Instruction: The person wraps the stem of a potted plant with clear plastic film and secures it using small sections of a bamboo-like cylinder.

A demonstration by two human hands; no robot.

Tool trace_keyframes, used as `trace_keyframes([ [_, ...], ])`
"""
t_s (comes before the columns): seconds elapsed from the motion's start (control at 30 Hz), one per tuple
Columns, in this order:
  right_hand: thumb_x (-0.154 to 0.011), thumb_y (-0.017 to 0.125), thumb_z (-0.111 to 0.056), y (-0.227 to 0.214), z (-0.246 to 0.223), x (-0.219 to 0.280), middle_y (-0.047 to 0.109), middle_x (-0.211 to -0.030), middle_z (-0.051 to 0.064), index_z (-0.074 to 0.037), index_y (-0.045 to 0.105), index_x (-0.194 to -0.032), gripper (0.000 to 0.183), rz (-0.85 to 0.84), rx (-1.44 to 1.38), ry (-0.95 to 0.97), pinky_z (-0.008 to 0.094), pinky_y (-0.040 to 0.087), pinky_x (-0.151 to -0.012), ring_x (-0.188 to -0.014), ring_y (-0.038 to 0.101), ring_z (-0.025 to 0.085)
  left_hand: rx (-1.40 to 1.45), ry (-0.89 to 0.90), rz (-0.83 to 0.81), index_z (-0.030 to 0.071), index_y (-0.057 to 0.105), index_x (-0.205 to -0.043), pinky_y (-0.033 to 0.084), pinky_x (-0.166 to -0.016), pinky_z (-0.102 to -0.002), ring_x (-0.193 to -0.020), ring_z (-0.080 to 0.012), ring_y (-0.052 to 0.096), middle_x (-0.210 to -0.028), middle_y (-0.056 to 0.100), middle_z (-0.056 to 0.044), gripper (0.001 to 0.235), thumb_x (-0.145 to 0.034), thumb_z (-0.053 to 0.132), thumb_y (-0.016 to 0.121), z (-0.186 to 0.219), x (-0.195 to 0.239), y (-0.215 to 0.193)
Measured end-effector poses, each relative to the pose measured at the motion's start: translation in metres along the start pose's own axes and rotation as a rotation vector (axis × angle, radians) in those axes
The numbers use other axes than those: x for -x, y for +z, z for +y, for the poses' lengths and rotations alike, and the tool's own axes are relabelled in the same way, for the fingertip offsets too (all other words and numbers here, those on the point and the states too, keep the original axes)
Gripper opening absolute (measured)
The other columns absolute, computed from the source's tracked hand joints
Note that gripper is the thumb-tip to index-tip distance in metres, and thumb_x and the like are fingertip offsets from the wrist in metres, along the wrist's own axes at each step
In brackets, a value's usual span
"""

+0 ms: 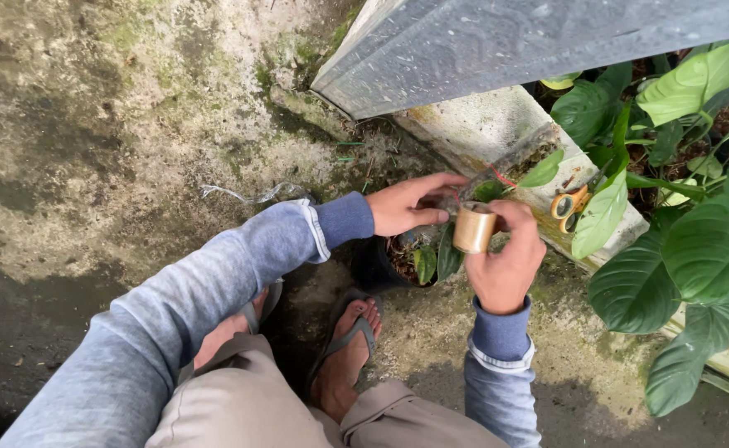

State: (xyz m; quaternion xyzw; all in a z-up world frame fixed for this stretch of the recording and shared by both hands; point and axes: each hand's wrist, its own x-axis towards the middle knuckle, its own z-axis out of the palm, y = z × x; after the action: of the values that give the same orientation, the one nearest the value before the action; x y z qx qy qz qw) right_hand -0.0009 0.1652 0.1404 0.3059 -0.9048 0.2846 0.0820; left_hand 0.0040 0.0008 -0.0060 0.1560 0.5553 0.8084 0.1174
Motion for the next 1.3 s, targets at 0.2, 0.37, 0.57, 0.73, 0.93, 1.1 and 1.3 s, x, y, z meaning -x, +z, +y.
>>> trace_keyframes([
  [0.2,-0.101,0.050,0.004,0.011,0.027,0.015,0.062,-0.112,0.013,-0.005,0.042,-0.128,0.029,0.092,-0.530,0.280,0.032,0.057,-0.086,-0.097,0.069,0.022,-0.060,-0.008,0.044,0.011,0.038,-0.155,0.044,-0.120,-0.044,-0.144,-0.0320,0.050,-0.158,0.047,-0.015,0.060,-0.100,-0.001,0.061,-0.007,-0.002,0.000],
  [0.37,-0.107,0.042,0.002,0.020,0.039,0.019,0.064,-0.106,0.014,-0.007,0.039,-0.128,0.023,0.195,-0.742,0.346,0.035,0.058,-0.089,-0.095,0.069,0.024,-0.098,0.062,0.100,0.013,0.037,-0.156,0.047,-0.118,-0.042,-0.142,-0.0316,0.055,-0.152,0.055,-0.016,0.061,-0.101,-0.003,0.059,-0.008,0.001,0.004],
  [0.57,-0.112,0.040,0.000,0.018,0.035,0.019,0.066,-0.105,0.015,-0.005,0.041,-0.128,0.017,0.228,-0.781,0.430,0.039,0.061,-0.090,-0.094,0.072,0.026,-0.158,0.039,0.099,0.016,0.025,-0.161,0.050,-0.112,-0.043,-0.142,-0.0328,0.055,-0.148,0.059,-0.020,0.070,-0.102,-0.006,0.055,0.009,0.008,0.010],
  [0.73,-0.101,0.040,0.006,0.012,0.036,0.018,0.070,-0.108,0.014,-0.005,0.038,-0.144,0.044,0.217,-0.715,0.649,0.034,0.060,-0.082,-0.096,0.073,0.023,-0.228,0.099,0.112,0.016,0.022,-0.161,0.050,-0.114,-0.044,-0.142,-0.0355,0.056,-0.150,0.057,-0.021,0.071,-0.103,-0.007,0.055,0.022,0.012,0.013],
  [0.93,-0.105,0.045,0.005,0.004,0.036,0.018,0.070,-0.116,0.010,-0.002,0.044,-0.145,0.040,0.254,-0.815,0.737,0.031,0.056,-0.083,-0.103,0.071,0.021,-0.431,0.365,0.242,0.012,0.048,-0.136,0.053,-0.107,-0.041,-0.128,-0.0345,0.059,-0.137,0.050,-0.021,0.047,-0.095,-0.007,0.062,0.055,0.014,0.018],
  [1.1,-0.105,0.045,-0.009,-0.007,0.026,0.014,0.073,-0.109,0.013,-0.005,0.044,-0.137,0.032,0.134,-0.763,0.733,0.030,0.057,-0.076,-0.097,0.073,0.021,-0.736,0.539,0.299,0.015,0.065,-0.111,0.049,-0.087,-0.038,-0.102,-0.0213,0.059,-0.106,0.057,-0.006,0.028,-0.088,0.006,0.078,0.101,0.023,0.020],
  [1.3,-0.110,0.045,-0.025,-0.014,0.024,0.003,0.073,-0.104,0.013,-0.003,0.048,-0.130,0.029,0.053,-0.721,0.724,0.030,0.051,-0.072,-0.093,0.071,0.021,-1.397,0.591,0.043,0.015,0.067,-0.134,0.045,-0.080,-0.034,-0.086,-0.0153,0.060,-0.086,0.057,0.004,0.044,-0.091,0.018,0.065,0.116,0.009,0.055],
])
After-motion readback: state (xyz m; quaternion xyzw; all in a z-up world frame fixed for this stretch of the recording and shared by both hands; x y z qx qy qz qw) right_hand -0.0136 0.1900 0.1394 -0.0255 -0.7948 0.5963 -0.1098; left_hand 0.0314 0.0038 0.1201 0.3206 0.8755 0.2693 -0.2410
